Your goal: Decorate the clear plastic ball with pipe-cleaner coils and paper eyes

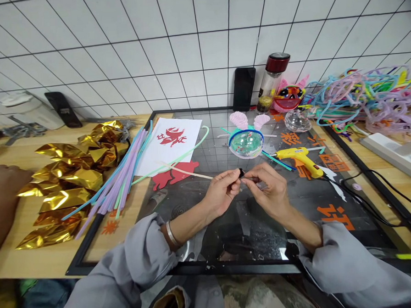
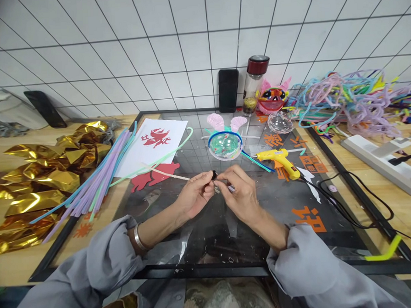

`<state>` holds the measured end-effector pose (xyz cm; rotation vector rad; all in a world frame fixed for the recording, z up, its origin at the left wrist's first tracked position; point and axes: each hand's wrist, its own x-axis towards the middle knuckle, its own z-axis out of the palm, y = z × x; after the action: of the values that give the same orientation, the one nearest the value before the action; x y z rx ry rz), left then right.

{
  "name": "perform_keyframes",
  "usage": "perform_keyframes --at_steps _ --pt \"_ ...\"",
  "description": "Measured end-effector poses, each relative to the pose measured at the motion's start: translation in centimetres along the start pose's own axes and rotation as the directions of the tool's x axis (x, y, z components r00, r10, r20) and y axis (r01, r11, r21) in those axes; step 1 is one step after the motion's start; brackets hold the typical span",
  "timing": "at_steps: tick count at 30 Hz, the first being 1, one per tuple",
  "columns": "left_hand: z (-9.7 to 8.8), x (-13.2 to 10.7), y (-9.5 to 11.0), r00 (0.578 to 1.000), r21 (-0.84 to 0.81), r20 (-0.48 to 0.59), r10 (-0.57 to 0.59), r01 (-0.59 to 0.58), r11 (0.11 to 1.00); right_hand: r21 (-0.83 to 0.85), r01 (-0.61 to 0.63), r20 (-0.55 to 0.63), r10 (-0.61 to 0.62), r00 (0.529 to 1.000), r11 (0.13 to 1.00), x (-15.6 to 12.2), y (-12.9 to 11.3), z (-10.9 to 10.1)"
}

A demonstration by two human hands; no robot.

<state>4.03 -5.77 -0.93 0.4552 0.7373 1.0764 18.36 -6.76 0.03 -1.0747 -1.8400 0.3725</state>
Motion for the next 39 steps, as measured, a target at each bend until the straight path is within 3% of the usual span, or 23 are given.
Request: perform_keyframes --at_steps 9,17,19,22,24,26,28,30,31,33,36,39 --pt "0.6 -0.5 -0.1 0.994 0.187 0.012 0.111 -0.111 0.976 -0.011 0.004 -0.03 -0.005 1.0 1.0 0.0 -0.2 -0.1" --pt "-0.1 -0.2 0.0 0.988 0.268 0.012 0.151 -0.149 0.952 0.069 0.008 0.006 -0.008 1.0 0.998 0.4 0.1 -0.3" --pt "-0.3 0.0 0.1 0.988 0.284 -0.01 0.157 -0.147 0.947 0.039 0.016 -0.009 -0.016 1.0 0.999 0.9 0.3 -1.0" --pt "-0.6 0.1 0.2 0.983 0.316 -0.053 0.173 -0.148 0.937 -0.155 -0.045 -0.142 0.023 0.99 0.987 2.0 1.4 -3.0" --pt "-0.6 0.1 0.4 0.978 0.337 -0.069 0.195 -0.161 0.928 -0.385 -0.183 -0.284 0.073 0.956 0.904 2.8 2.8 -4.9" --pt "-0.7 0.0 0.5 0.974 0.353 -0.075 0.214 -0.175 0.919 -0.47 -0.28 -0.363 0.105 0.926 0.837 3.4 4.4 -6.7" --pt "-0.7 0.0 0.5 0.971 0.367 -0.075 0.226 -0.184 0.912 -0.707 -0.416 -0.317 0.269 0.91 0.573 3.5 5.7 -7.9" --pt "-0.7 0.1 0.5 0.969 0.376 -0.076 0.236 -0.191 0.907 -0.834 -0.427 -0.247 0.456 0.855 0.349 3.5 6.5 -8.5" --pt "-0.7 0.1 0.5 0.968 0.379 -0.076 0.24 -0.195 0.905 -0.866 -0.412 -0.213 0.535 0.817 0.284 3.4 6.8 -8.6" --pt "-0.7 0.1 0.5 0.966 0.383 -0.075 0.249 -0.203 0.901 -0.884 -0.401 -0.159 0.653 0.74 0.239 3.5 7.1 -8.6" --pt "-0.7 0.0 0.5 0.964 0.389 -0.069 0.257 -0.211 0.897 -0.861 -0.445 -0.118 0.754 0.646 0.246 3.8 7.6 -8.5" --pt "-0.7 -0.1 0.5 0.964 0.395 -0.064 0.256 -0.211 0.894 -0.816 -0.516 -0.143 0.775 0.615 0.259 4.1 8.1 -8.7"
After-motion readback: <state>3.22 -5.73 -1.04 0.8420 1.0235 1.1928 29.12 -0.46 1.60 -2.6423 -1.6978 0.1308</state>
